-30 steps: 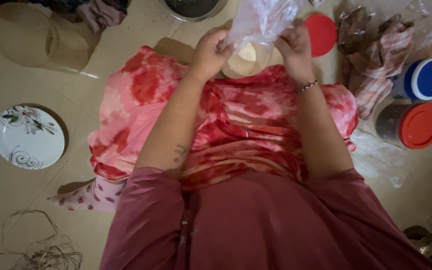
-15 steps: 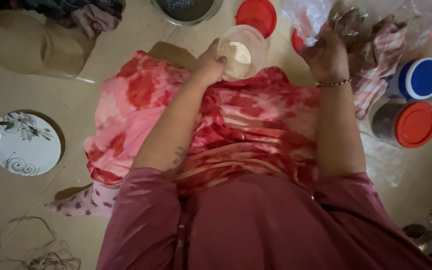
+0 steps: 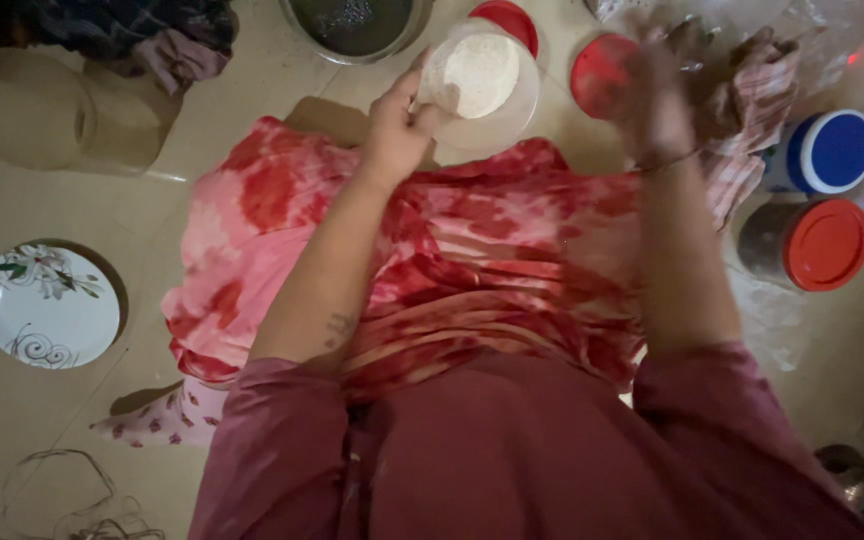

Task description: The person sits on the floor and cleans the inside of a clear plastic container using a cloth. They then open a plastic bag containing a white granular substance and pour it into the container. Finally, they place a red lid on the container and wipe the outside with the cloth.

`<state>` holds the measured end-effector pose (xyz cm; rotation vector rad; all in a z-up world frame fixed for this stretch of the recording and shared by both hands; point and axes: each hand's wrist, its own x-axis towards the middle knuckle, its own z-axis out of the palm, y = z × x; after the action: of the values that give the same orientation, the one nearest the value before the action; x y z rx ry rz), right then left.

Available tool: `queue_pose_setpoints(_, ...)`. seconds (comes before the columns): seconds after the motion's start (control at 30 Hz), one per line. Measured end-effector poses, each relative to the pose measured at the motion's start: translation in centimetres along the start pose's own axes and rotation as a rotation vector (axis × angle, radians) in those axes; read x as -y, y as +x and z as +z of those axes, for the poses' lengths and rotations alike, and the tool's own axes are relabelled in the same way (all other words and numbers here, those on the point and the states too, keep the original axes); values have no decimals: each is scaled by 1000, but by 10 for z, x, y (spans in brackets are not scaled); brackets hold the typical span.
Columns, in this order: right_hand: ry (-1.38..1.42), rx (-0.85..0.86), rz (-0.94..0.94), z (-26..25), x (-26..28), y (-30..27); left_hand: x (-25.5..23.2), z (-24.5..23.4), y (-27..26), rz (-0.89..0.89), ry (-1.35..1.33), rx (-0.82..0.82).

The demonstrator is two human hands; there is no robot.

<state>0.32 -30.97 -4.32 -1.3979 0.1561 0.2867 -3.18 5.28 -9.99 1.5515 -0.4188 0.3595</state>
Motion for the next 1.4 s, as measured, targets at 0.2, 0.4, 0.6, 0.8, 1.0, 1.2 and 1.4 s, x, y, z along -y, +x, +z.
queue_pose_setpoints(0.2, -803, 97, -582, 98, -30, -39, -40, 8, -3, -365, -20, 93)
queue_pose_setpoints(0.4, -538, -40, -192, 63, -20, -4, -24, 0, 4, -452, -284, -54)
queue_pose_setpoints(0.6, -284, -144, -175, 51, -13, -8, 40, -13, -2, -454, -312, -79)
queue_pose_setpoints(0.8, 144, 61, -451, 62, 27, -3, -27, -16, 17, -909, -644, 36)
queue_pose_setpoints(1.0, 351, 253, -33, 155, 116, -37, -67, -15, 9, -686, -1417, -66)
queue_pose_setpoints(1.2, -309, -109, -247, 57, 7, 70, -86, -45, 10, -246, -1611, 198)
queue_pose_setpoints(1.4, -1552, -64, -384, -37, -152, 92, -46, -65, 5, -501, -1493, -334)
